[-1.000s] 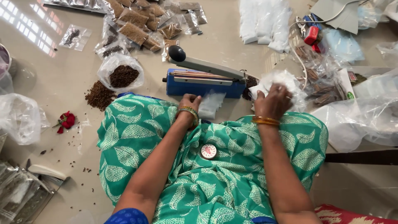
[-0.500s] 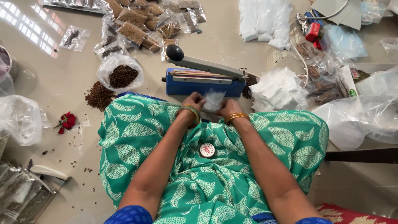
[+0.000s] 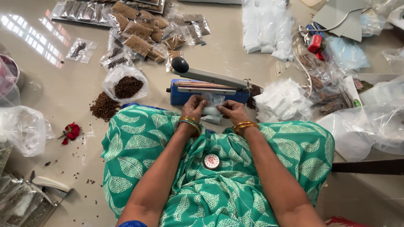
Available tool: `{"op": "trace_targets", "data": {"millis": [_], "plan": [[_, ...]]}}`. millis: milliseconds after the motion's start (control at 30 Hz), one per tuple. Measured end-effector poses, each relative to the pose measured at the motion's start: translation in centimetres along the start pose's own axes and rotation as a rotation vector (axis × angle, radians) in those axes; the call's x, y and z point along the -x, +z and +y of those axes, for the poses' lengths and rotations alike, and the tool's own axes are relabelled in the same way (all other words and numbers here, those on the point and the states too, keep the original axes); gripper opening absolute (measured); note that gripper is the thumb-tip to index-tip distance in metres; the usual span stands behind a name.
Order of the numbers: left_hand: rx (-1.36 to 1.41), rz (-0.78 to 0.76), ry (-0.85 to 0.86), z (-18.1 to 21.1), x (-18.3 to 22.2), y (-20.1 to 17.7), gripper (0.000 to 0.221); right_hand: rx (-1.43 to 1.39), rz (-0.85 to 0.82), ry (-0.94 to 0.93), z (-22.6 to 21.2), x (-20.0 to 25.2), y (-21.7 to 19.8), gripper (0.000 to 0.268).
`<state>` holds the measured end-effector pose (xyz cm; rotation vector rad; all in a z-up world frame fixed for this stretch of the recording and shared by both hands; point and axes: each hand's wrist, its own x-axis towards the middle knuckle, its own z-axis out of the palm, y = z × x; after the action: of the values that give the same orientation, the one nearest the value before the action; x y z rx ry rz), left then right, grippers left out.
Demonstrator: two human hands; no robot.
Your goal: The person seals small plastic bags containing granular material using a manual heat sealer.
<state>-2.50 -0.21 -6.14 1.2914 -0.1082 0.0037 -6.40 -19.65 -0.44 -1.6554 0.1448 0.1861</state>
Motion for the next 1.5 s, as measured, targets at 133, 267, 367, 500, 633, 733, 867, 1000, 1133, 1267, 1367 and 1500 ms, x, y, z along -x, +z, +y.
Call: {"op": "trace_targets", "data": {"millis": [133, 267, 367, 500, 633, 733, 867, 1000, 1133, 1267, 1367, 1500], "plan": [[-0.103, 0.059, -0.097, -1.0, -0.6, 0.1, 0.017, 0.011, 0.084, 0.044, -0.3, -0.4, 0.9, 0.020], [-0.165, 0.190, -0.203, 3.4, -0.8, 1.0, 0.022, 0.032, 0.152, 0.026, -0.8, -1.2, 2.2, 0.022], [-0.032, 0.200, -0.394, 3.5, -1.5, 0.6, 0.029, -0.026, 0.217, 0.054, -0.8, -2.2, 3.0, 0.021], [0.014, 0.185, -0.478, 2.8, -2.5, 0.4, 0.033, -0.053, 0.332, 0.064, -0.7, -3.2, 3.4, 0.022], [-0.143, 0.295, -0.477, 5.5, -2.7, 1.2, 0.033, -0.018, 0.422, 0.064, -1.4, -3.5, 4.0, 0.025], [-0.195, 0.342, -0.506, 6.6, -3.0, 1.5, 0.035, -0.047, 0.457, 0.050, -1.3, -4.0, 4.3, 0.024], [-0.107, 0.375, -0.556, 5.4, -3.2, 1.5, 0.039, -0.096, 0.478, 0.045, -1.7, -4.1, 4.5, 0.023], [0.155, 0.305, -0.626, 3.1, -3.0, 0.6, 0.045, -0.075, 0.521, 0.037, -2.3, -4.1, 5.0, 0.024], [0.357, 0.153, -0.788, 3.4, -2.2, 0.6, 0.049, -0.058, 0.569, 0.027, -2.2, -4.0, 5.1, 0.028], [0.378, 0.098, -0.821, 2.5, -1.9, 0.5, 0.043, -0.059, 0.595, 0.089, -1.1, -4.3, 4.9, 0.030], [0.372, 0.087, -0.810, 1.3, -2.1, 0.5, 0.035, 0.115, 0.642, -0.043, 0.6, -4.5, 4.4, 0.030], [0.396, 0.085, -0.771, 0.3, -2.7, 0.3, 0.029, 0.545, 0.716, -0.388, -1.7, -2.3, 6.0, 0.023]]}}
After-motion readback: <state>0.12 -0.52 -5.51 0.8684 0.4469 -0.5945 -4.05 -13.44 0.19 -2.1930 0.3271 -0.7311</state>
